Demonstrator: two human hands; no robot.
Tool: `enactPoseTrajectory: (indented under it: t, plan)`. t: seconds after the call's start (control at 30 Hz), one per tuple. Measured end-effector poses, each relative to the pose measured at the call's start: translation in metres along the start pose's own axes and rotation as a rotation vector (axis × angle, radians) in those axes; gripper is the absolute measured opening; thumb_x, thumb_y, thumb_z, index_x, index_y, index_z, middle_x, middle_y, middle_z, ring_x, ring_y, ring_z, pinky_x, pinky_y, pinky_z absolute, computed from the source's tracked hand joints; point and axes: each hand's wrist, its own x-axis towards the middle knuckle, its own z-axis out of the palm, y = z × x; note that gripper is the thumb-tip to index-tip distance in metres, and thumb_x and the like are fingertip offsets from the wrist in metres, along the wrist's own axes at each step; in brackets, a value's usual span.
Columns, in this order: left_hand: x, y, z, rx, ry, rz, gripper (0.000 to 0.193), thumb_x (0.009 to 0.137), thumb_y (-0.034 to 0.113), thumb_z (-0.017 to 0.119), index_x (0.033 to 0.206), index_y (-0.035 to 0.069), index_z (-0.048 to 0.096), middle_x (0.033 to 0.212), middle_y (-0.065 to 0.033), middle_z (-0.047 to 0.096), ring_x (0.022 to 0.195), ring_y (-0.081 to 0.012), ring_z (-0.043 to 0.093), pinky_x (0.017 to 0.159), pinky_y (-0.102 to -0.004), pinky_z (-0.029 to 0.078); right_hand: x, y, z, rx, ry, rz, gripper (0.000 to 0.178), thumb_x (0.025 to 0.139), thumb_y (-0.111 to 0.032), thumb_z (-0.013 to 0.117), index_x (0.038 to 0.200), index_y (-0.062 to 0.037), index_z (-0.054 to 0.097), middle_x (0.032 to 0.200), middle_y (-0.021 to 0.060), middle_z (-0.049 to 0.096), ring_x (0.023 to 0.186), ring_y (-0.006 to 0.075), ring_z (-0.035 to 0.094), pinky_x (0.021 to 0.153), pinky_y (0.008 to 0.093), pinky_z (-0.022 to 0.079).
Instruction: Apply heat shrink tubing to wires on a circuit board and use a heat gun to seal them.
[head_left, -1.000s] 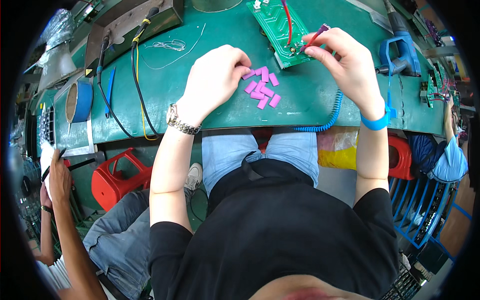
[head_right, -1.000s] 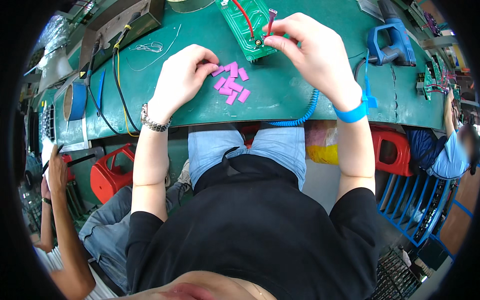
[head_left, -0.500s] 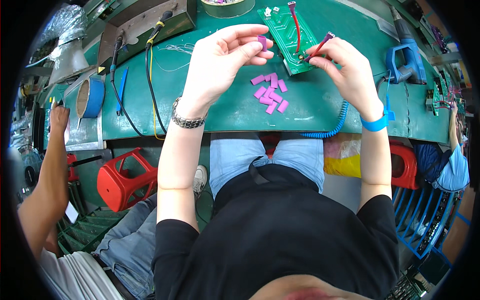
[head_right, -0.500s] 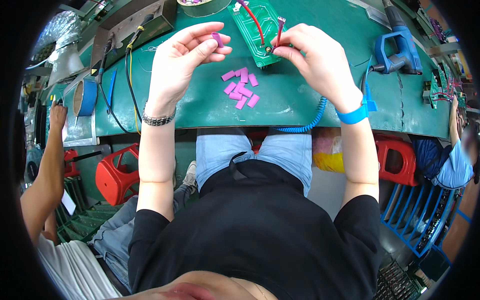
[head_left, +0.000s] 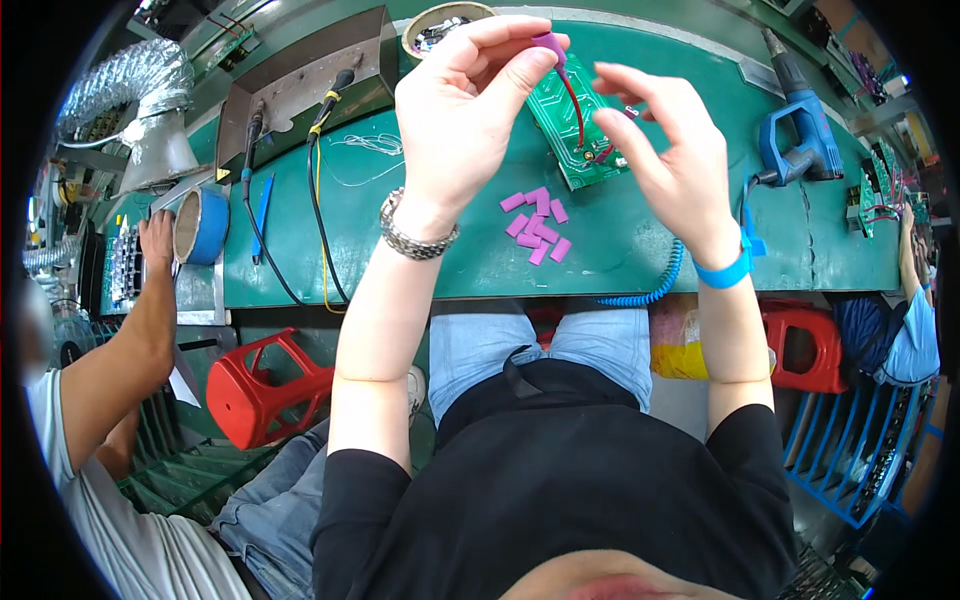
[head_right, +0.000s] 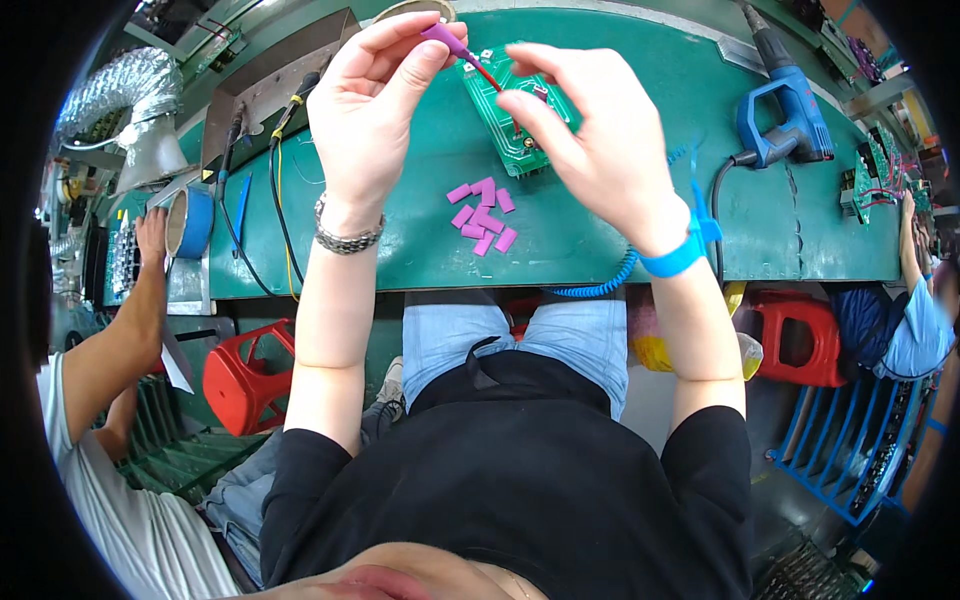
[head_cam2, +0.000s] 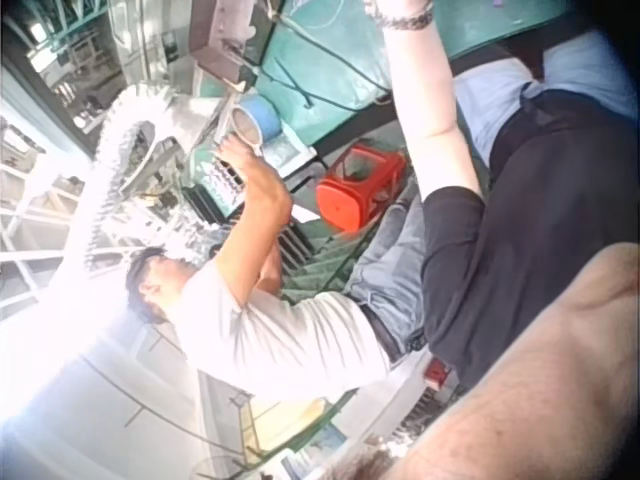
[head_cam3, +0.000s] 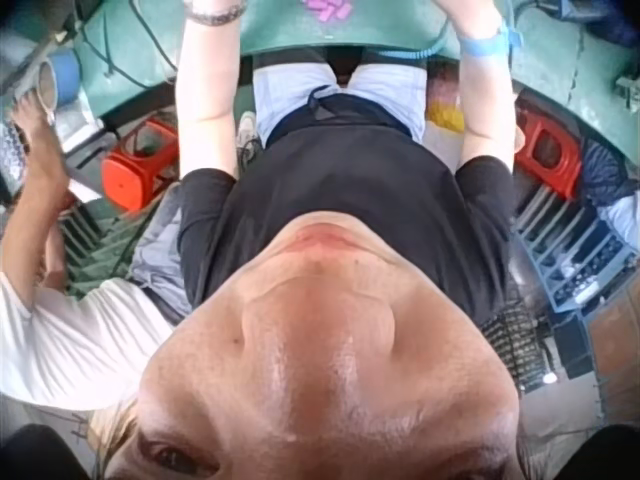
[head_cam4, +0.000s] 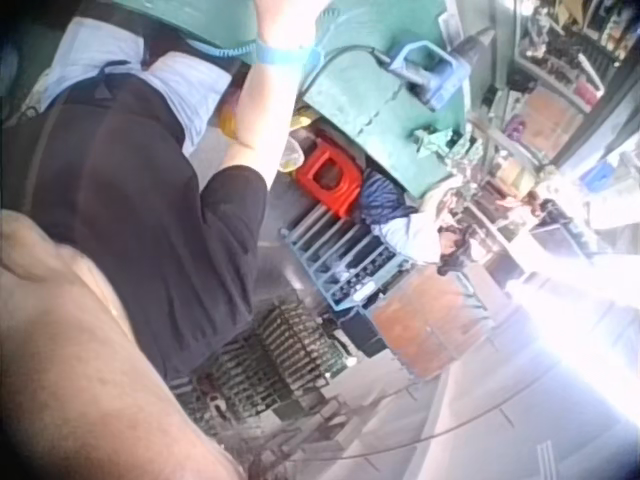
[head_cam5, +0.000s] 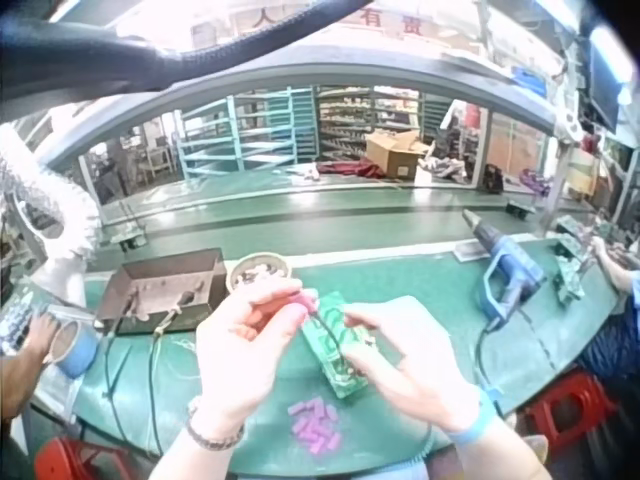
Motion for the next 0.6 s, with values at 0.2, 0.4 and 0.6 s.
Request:
enactPoseTrajectory:
  t: [0.2,0.4,0.6]
  plan:
    - [-0.001,-0.006,0.001,0.130,-0.015,0.098,0.027,0.088,-0.001,0.064,0.115,-0.003,0.063,0.104,-0.0136,0.069,0.097,-0.0174,0.066,0.088,-0.0273,0.053,0.012,0.003,0.027,0.095,0.043,0.136,0.020,0.086,-0.024,0.067,0.099,-0.0102,0.070,0.088,0.0055,0.069,0.082,0.0238,0.063,0.072,0.0333,0.050]
    - [0.001,-0.006,-0.004,0.304,-0.004,0.227,0.024,0.086,-0.004,0.066,0.109,-0.003,0.066,0.099,-0.0107,0.070,0.091,-0.0143,0.067,0.083,-0.0252,0.053,0.016,0.003,0.031,0.133,0.050,0.178,0.017,0.086,-0.023,0.067,0.096,-0.0094,0.071,0.088,0.0072,0.069,0.079,0.0229,0.064,0.069,0.0327,0.051]
    - [0.002,-0.001,-0.005,0.715,0.095,0.564,0.019,0.078,-0.001,0.072,0.096,0.005,0.073,0.088,-0.0078,0.072,0.077,-0.0175,0.070,0.068,-0.0270,0.055,0.018,0.005,0.034,0.138,0.054,0.147,0.016,0.087,-0.014,0.067,0.100,-0.0047,0.070,0.092,0.0089,0.070,0.085,0.0172,0.066,0.076,0.0288,0.051]
